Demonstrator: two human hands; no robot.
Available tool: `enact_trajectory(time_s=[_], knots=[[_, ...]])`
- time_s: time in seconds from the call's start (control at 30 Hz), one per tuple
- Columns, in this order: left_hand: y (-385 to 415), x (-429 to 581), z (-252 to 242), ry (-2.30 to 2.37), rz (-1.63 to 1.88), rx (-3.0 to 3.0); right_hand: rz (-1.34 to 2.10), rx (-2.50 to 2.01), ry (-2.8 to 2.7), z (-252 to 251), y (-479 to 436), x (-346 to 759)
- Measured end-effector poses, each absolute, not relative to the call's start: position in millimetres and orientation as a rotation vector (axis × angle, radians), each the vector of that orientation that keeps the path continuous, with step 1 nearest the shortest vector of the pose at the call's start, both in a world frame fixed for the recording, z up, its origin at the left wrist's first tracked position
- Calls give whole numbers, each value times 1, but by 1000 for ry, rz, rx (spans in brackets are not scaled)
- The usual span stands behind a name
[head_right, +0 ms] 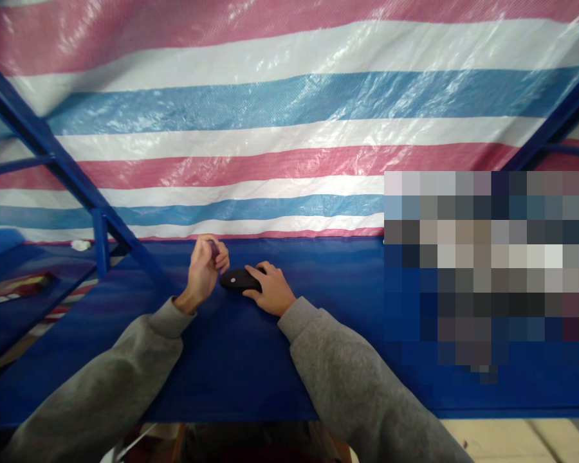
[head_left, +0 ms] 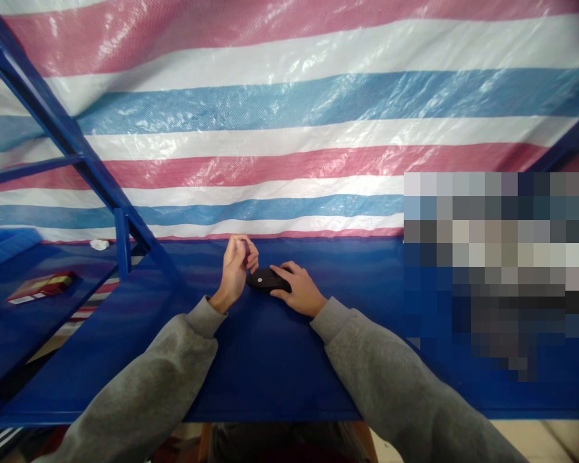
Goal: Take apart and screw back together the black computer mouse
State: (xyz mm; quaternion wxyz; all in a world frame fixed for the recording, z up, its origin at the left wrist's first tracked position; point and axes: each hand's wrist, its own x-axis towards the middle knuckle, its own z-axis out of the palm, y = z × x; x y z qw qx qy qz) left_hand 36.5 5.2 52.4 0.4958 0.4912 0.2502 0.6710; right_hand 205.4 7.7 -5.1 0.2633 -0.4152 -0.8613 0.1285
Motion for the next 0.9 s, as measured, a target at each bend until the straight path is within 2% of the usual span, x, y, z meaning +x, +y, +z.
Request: enact_trajectory(time_s=[0.9], knots=[[5,36,55,613,1606,1122,354,-1123,-2336,-4,7,206]])
